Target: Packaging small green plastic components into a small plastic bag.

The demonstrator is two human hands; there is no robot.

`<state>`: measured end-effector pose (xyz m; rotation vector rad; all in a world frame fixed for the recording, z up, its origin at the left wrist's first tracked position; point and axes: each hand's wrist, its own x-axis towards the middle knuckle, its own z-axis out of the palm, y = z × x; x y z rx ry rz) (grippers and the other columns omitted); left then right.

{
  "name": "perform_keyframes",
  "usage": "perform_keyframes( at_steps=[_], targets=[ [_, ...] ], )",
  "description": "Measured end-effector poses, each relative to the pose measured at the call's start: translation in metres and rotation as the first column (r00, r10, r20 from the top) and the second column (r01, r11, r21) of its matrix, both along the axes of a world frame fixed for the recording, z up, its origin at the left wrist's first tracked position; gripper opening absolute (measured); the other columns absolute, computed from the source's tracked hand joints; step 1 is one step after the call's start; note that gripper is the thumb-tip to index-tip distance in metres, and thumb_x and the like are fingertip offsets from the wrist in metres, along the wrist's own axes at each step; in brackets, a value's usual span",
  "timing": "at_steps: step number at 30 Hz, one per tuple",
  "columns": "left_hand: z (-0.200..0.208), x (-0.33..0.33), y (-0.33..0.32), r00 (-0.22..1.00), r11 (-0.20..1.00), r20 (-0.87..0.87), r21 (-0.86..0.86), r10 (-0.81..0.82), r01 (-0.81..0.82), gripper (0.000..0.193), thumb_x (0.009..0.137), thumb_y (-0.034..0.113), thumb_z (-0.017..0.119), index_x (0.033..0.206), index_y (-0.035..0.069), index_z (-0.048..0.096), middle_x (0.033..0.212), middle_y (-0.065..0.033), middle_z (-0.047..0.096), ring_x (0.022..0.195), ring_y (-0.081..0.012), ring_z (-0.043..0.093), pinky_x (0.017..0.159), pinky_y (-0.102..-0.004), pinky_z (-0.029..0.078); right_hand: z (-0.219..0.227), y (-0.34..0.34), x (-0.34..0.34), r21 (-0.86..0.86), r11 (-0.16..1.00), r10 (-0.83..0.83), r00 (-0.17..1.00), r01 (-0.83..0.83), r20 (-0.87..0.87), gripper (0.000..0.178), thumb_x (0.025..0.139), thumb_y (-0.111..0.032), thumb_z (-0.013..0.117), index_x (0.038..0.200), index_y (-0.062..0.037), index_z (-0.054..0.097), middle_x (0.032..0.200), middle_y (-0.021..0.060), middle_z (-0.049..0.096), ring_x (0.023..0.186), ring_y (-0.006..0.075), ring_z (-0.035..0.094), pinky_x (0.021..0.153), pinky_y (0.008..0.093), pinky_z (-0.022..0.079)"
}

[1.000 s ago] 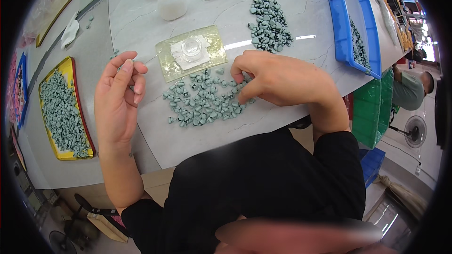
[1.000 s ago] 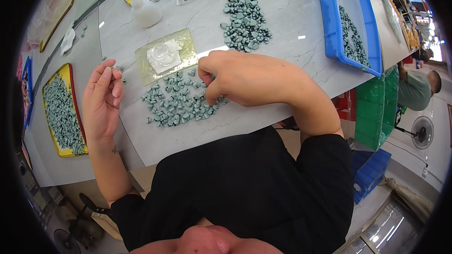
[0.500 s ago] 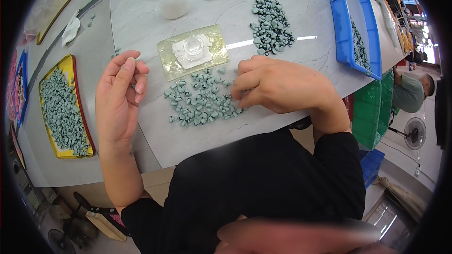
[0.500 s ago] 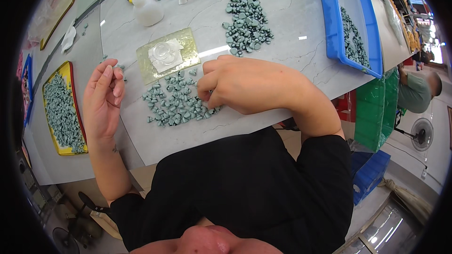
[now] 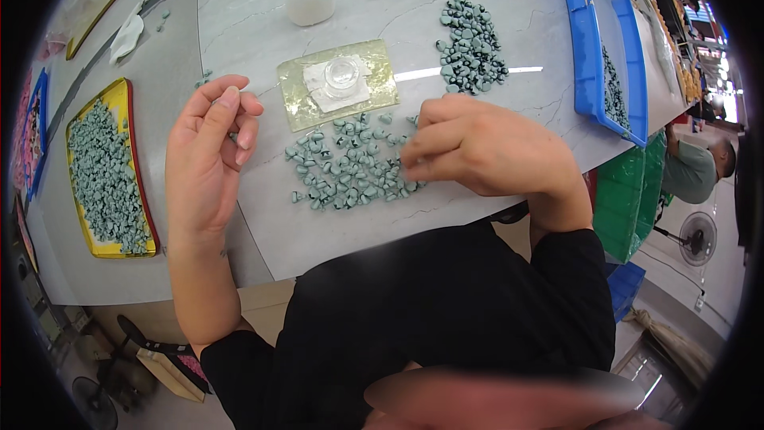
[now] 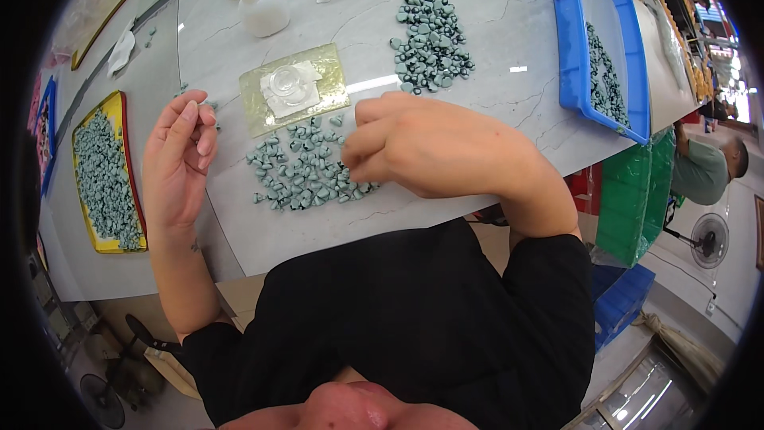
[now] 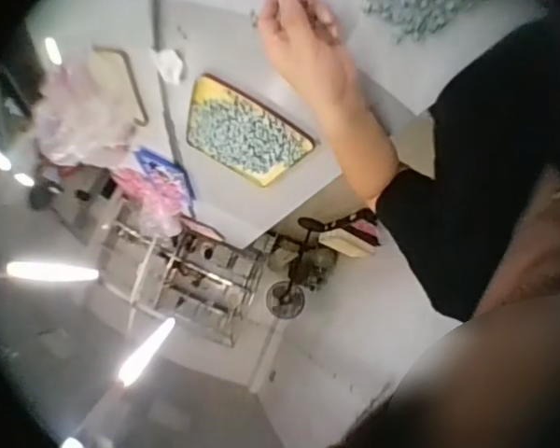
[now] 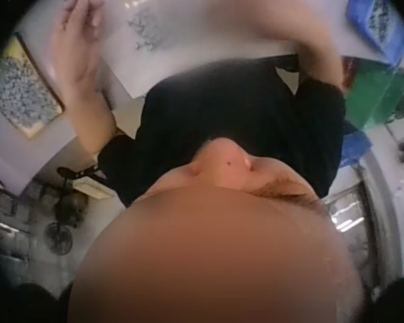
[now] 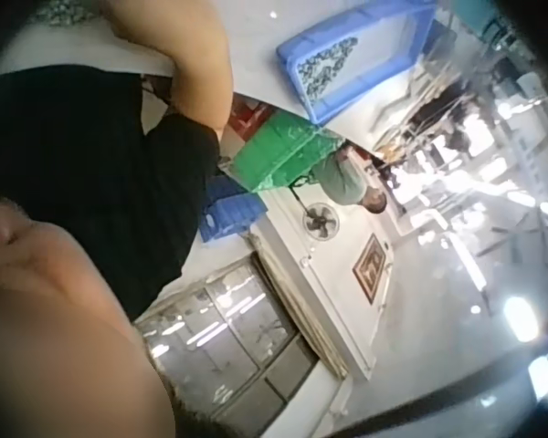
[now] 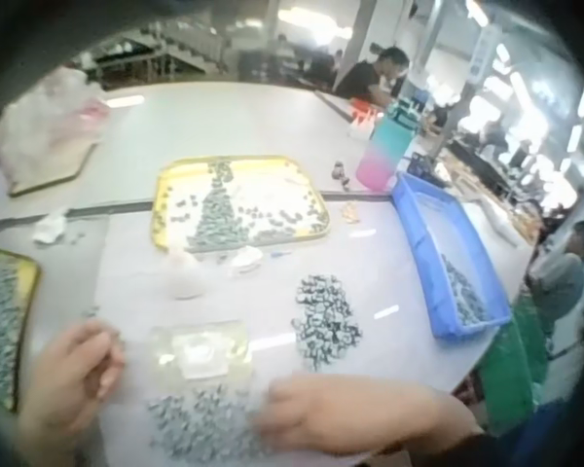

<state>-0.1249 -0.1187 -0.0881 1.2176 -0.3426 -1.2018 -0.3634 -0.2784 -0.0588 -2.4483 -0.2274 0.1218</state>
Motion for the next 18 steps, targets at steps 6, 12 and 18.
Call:
perform_keyframes(
  at_steps=[6, 12, 18],
  targets=[
    [-0.001, 0.001, 0.001, 1.000, 1.000, 0.003, 0.001, -0.002, 0.002, 0.022, 0.093, 0.014, 0.052, 0.107, -0.002, 0.053, 0.085, -0.0060, 0.059, 0.061, -0.0060, 0.045, 0.051, -0.0176, 0.035, -0.003, 0.007, 0.008, -0.073, 0.996, -0.050, 0.997, 0.054, 0.055, 0.024, 0.067, -0.007, 0.061, 0.090, -0.0059, 0.069, 0.095, -0.0011, 0.063, 0.084, 0.0190, 0.052, 0.076, 0.0303, 0.043],
    [-0.002, 0.002, 0.001, 1.000, 1.000, 0.008, 0.008, -0.004, 0.004, 0.022, 0.092, 0.015, 0.052, 0.107, -0.002, 0.053, 0.085, -0.0057, 0.059, 0.061, -0.0059, 0.045, 0.051, -0.0175, 0.035, -0.004, 0.008, 0.009, -0.021, 0.999, -0.041, 0.995, 0.043, 0.095, 0.024, 0.069, -0.008, 0.061, 0.092, -0.0068, 0.069, 0.096, -0.0020, 0.063, 0.085, 0.0183, 0.051, 0.076, 0.0293, 0.043],
    [-0.001, 0.004, 0.002, 1.000, 1.000, 0.012, 0.012, 0.003, -0.004, 0.021, 0.092, 0.015, 0.053, 0.106, -0.001, 0.053, 0.085, -0.0056, 0.059, 0.061, -0.0058, 0.045, 0.051, -0.0174, 0.034, 0.000, 0.012, 0.010, -0.037, 0.997, 0.065, 0.998, -0.065, 0.010, 0.023, 0.072, -0.010, 0.061, 0.093, -0.0071, 0.069, 0.097, -0.0023, 0.063, 0.085, 0.0179, 0.051, 0.076, 0.0278, 0.041]
  ],
)
